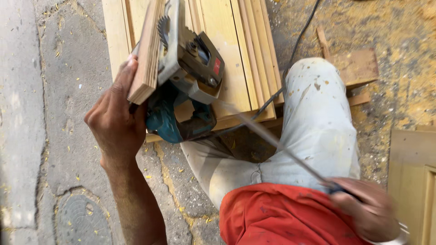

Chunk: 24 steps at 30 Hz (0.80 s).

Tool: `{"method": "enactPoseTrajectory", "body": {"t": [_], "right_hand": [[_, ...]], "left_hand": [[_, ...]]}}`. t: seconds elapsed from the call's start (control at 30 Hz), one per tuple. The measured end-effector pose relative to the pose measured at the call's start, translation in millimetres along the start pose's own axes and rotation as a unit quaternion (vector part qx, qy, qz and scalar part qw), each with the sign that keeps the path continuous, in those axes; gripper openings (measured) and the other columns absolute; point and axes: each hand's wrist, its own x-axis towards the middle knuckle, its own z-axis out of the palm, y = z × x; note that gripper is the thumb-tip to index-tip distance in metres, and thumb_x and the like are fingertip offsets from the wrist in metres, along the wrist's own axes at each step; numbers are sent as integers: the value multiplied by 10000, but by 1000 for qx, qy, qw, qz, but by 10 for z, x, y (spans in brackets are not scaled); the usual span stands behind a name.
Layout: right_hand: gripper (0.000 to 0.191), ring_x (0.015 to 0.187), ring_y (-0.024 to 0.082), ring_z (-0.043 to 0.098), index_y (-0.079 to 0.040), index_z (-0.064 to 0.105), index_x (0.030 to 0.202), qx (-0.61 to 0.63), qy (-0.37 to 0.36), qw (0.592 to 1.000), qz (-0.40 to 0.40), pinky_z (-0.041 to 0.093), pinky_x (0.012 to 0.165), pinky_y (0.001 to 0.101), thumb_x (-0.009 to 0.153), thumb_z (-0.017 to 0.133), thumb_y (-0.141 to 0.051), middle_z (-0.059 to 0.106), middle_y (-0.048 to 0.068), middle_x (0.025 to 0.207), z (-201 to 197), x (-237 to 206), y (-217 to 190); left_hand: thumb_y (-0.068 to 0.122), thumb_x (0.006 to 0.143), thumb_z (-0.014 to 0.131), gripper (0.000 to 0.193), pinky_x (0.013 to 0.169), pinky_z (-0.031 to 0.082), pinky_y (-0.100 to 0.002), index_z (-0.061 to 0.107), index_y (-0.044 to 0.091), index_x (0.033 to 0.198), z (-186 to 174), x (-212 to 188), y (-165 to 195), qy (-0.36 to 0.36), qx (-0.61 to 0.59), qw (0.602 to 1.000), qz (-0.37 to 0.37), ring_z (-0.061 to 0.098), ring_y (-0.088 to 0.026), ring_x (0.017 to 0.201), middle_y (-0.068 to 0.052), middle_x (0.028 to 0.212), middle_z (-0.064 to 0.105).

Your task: The person changes the blade on a circular saw, then uses the saw to cut a wooden door panel. The person is sitting on the ground while performing the task.

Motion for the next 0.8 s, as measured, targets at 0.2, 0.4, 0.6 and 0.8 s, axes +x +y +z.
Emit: {"method": "enactPoseTrajectory", "body": {"t": [0.2, 0.4, 0.6, 0.8], "right_hand": [[408, 447, 83, 450, -19, 763, 914, 186, -146, 945, 227, 390, 409, 284, 949, 607, -395, 521, -16, 513, 608, 528, -109], [427, 428, 66, 429, 3, 775, 940, 257, -141, 927, 234, 351, 387, 272, 956, 620, -395, 501, -17, 510, 826, 677, -94], [436, 447, 59, 417, 4, 776, 890, 293, -155, 907, 259, 346, 389, 263, 973, 613, -392, 488, -21, 532, 881, 743, -106], [443, 448, 44, 437, 2, 771, 979, 290, -140, 919, 228, 370, 382, 245, 971, 603, -408, 509, -33, 542, 947, 733, -89]], "left_hand": [[72, 1063, 715, 263, 689, 645, -325, 659, 2, 1311, 75, -42, -17, 25, -37, 999, -25, 797, -215, 839, -176, 1105, 786], [52, 1132, 662, 285, 969, 613, -378, 604, -17, 1402, 64, 11, 52, 25, -46, 998, 24, 767, -244, 1155, -162, 1302, 719], [39, 1130, 715, 312, 1068, 624, -350, 602, 0, 1419, 25, 26, 163, 15, -42, 999, -5, 738, -249, 1238, -151, 1344, 701], [41, 1121, 754, 309, 1018, 628, -312, 624, 1, 1398, 6, 33, 179, 12, -43, 999, -16, 760, -235, 1210, -145, 1344, 704]]}}
